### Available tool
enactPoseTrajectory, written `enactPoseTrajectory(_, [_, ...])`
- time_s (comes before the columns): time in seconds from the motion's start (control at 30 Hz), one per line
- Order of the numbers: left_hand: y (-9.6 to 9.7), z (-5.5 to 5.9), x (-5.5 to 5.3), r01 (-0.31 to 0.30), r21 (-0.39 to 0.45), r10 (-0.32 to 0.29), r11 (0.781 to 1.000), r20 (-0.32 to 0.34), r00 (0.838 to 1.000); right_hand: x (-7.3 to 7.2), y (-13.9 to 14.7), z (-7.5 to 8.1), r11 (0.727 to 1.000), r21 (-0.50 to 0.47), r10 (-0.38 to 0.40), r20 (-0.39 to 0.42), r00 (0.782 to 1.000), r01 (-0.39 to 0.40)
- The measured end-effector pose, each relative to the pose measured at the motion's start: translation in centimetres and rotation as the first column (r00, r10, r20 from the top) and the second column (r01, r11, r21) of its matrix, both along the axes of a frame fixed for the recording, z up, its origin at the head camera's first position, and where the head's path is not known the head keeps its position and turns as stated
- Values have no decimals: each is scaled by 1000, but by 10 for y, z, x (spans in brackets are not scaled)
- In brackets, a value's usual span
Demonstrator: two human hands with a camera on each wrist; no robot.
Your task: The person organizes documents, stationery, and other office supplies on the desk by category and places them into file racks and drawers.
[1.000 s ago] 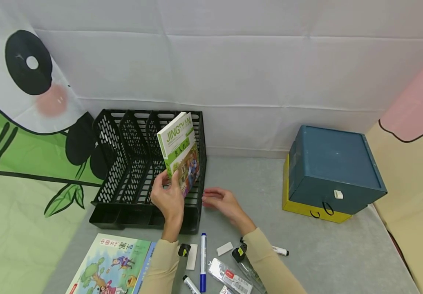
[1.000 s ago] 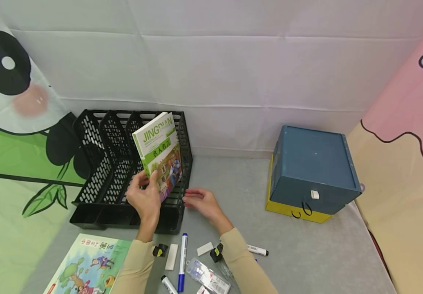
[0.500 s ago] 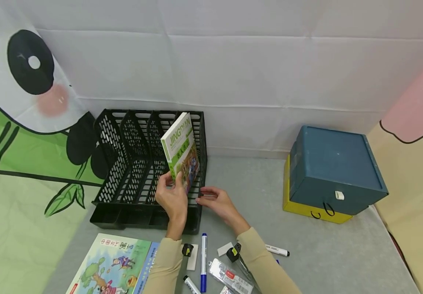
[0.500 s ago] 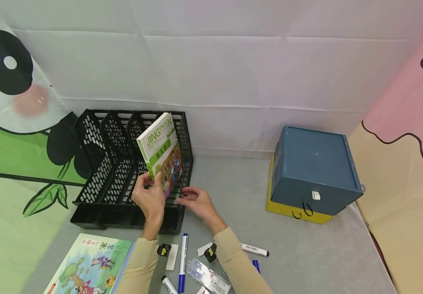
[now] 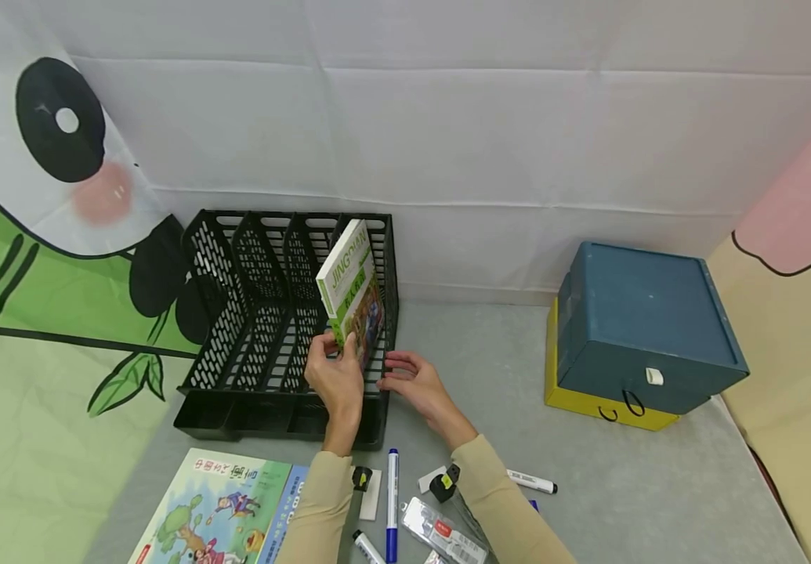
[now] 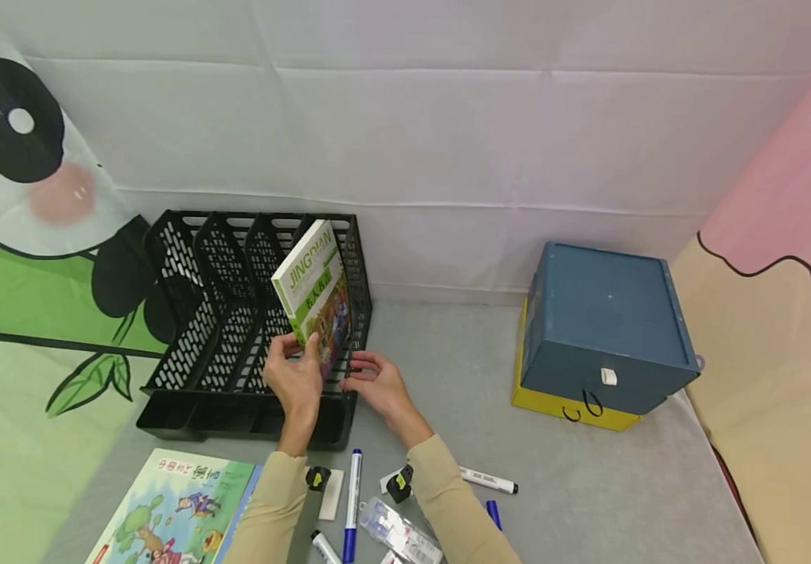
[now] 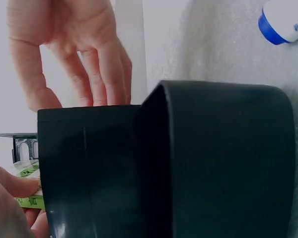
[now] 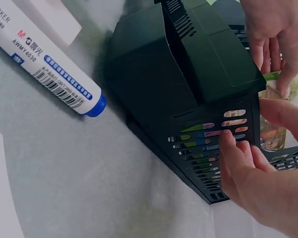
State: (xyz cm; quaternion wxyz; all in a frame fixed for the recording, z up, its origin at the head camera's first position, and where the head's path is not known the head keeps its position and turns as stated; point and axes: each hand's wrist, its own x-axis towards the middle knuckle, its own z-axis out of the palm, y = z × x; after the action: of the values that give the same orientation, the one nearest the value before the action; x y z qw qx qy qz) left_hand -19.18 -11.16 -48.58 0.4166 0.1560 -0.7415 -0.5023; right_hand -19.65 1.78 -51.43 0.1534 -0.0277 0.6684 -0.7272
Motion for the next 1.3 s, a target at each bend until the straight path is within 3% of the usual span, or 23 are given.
enactPoseTrajectory(0.4, [-1,-7,-2,5,-36,-2,999,105,994,1,-1,2,1000,-13,-12,-33,999,11])
enactPoseTrajectory(0.6, [-7,-4,-2,59,-156,-29,986,190,981,-1,-1,-2,1000,-3,3,-14,1000,-3])
enactPoseTrajectory(0.73, [-11,2,0,123,-223,-65,967,251,966,-2,1,-2,1000,0,11,-1,1000,-11])
enactPoseTrajectory(0.9, [-14,9,3,209,-224,-118,952,361,925,-3,2,-3,1000,0,25,14,1000,-25])
enactPoseTrajectory(0.97, [-14,9,2,213,-225,-116,951,381,917,-3,1,-3,1000,-1,26,17,1000,-26])
enactPoseTrajectory(1.07, [-15,7,1,187,-224,-97,957,362,927,-4,1,-4,1000,-11,24,22,999,-24])
enactPoseTrajectory(1.3, [-14,1,-3,106,-206,-59,973,222,973,-3,2,-4,999,-31,25,31,999,-24])
